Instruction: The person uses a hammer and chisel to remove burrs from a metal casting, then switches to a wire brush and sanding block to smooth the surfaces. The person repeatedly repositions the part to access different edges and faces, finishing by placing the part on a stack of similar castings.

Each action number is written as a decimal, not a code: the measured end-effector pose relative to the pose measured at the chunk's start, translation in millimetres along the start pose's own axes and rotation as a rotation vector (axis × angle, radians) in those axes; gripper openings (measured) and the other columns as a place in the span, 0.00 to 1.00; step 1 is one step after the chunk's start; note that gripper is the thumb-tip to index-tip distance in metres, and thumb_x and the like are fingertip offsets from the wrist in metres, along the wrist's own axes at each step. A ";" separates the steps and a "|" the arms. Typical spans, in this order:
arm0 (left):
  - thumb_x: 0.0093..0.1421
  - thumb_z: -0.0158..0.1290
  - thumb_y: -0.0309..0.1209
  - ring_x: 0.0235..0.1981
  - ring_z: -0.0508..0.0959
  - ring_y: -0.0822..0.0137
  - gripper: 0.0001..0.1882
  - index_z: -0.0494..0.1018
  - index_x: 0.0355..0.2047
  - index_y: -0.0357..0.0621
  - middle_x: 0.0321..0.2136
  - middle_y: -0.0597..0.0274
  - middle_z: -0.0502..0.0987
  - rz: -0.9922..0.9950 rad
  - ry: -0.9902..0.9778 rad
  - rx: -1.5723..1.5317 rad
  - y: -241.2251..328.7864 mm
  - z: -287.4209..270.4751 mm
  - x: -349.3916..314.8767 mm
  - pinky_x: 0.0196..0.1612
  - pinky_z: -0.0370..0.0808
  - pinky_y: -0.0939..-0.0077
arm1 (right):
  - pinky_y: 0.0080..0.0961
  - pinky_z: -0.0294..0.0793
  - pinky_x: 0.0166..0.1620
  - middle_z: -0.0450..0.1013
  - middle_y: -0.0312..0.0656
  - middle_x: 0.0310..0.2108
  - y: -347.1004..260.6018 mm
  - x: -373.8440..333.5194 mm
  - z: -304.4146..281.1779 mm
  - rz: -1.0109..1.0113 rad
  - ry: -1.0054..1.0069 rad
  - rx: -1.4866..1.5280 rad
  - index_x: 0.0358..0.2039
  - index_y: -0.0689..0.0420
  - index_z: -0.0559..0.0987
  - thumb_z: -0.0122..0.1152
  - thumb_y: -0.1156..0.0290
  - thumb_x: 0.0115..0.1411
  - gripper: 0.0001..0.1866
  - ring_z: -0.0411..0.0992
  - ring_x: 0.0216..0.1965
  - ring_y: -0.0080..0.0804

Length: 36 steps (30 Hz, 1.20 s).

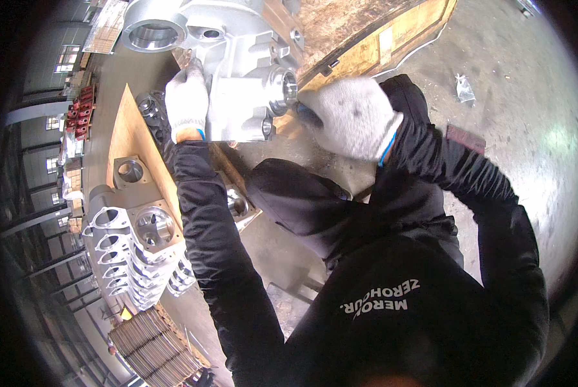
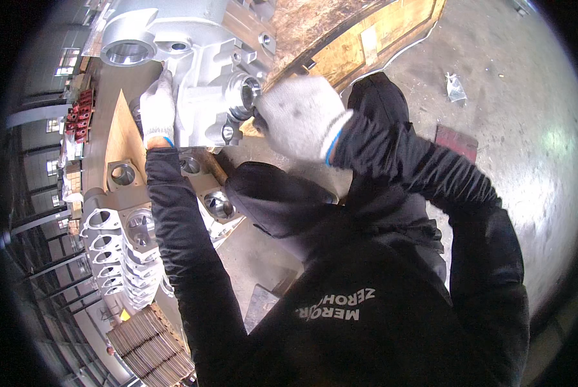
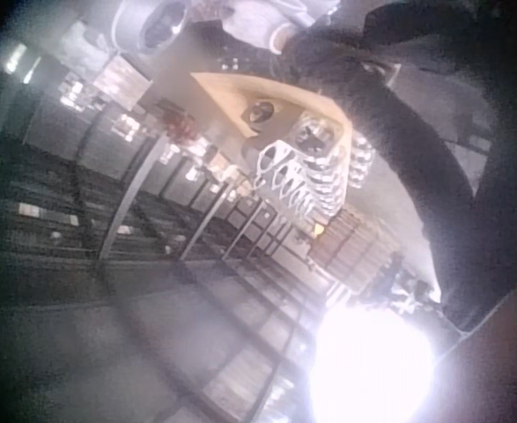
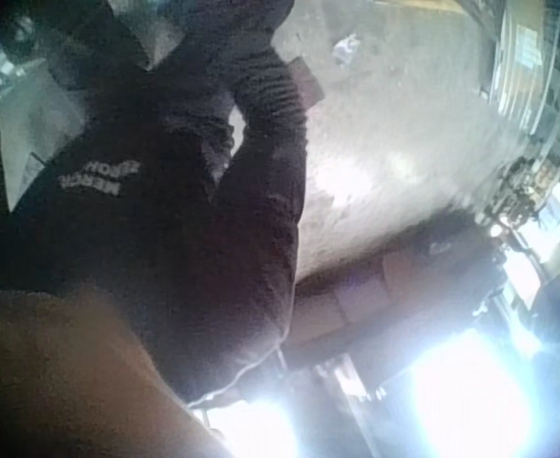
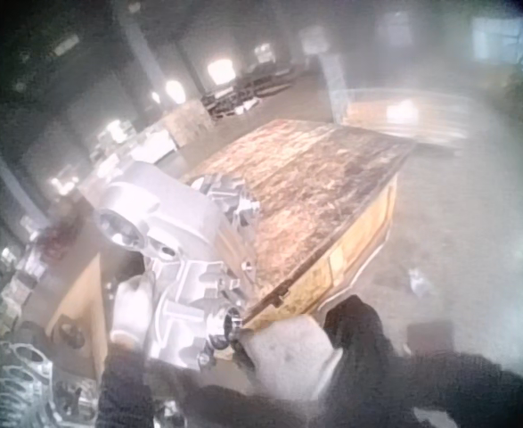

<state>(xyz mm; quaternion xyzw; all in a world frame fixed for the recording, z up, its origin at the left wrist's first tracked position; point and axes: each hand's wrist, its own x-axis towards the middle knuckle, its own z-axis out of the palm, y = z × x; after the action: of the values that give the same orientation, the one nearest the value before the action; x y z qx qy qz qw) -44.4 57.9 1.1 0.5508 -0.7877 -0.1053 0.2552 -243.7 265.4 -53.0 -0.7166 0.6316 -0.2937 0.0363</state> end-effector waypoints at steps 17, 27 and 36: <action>0.73 0.39 0.59 0.28 0.74 0.40 0.39 0.79 0.32 0.30 0.25 0.37 0.78 0.089 0.005 -0.075 0.5 -0.8 -9.1 0.38 0.70 0.54 | 0.33 0.80 0.40 0.83 0.48 0.32 95.5 70.2 -8.0 0.056 -0.232 0.459 0.40 0.55 0.87 0.64 0.57 0.60 0.16 0.82 0.33 0.39; 0.70 0.44 0.50 0.36 0.84 0.43 0.24 0.82 0.38 0.45 0.31 0.44 0.83 0.236 0.061 0.756 19.1 -36.0 -5.7 0.41 0.79 0.51 | 0.38 0.77 0.55 0.81 0.50 0.48 44.9 -16.8 45.7 0.224 -0.203 0.543 0.55 0.54 0.82 0.52 0.50 0.70 0.24 0.79 0.50 0.52; 0.67 0.51 0.47 0.48 0.81 0.51 0.23 0.77 0.57 0.51 0.48 0.51 0.81 0.950 0.324 0.827 135.5 -69.2 104.7 0.53 0.76 0.58 | 0.27 0.76 0.54 0.82 0.55 0.46 55.1 -54.4 80.6 0.637 0.167 0.969 0.54 0.63 0.81 0.59 0.57 0.71 0.22 0.81 0.49 0.33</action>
<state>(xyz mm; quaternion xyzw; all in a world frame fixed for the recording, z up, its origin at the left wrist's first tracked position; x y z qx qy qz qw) -146.3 19.7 150.3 0.2044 -0.8726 0.4150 0.1565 -256.4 279.1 -163.2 -0.3677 0.6103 -0.5790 0.3964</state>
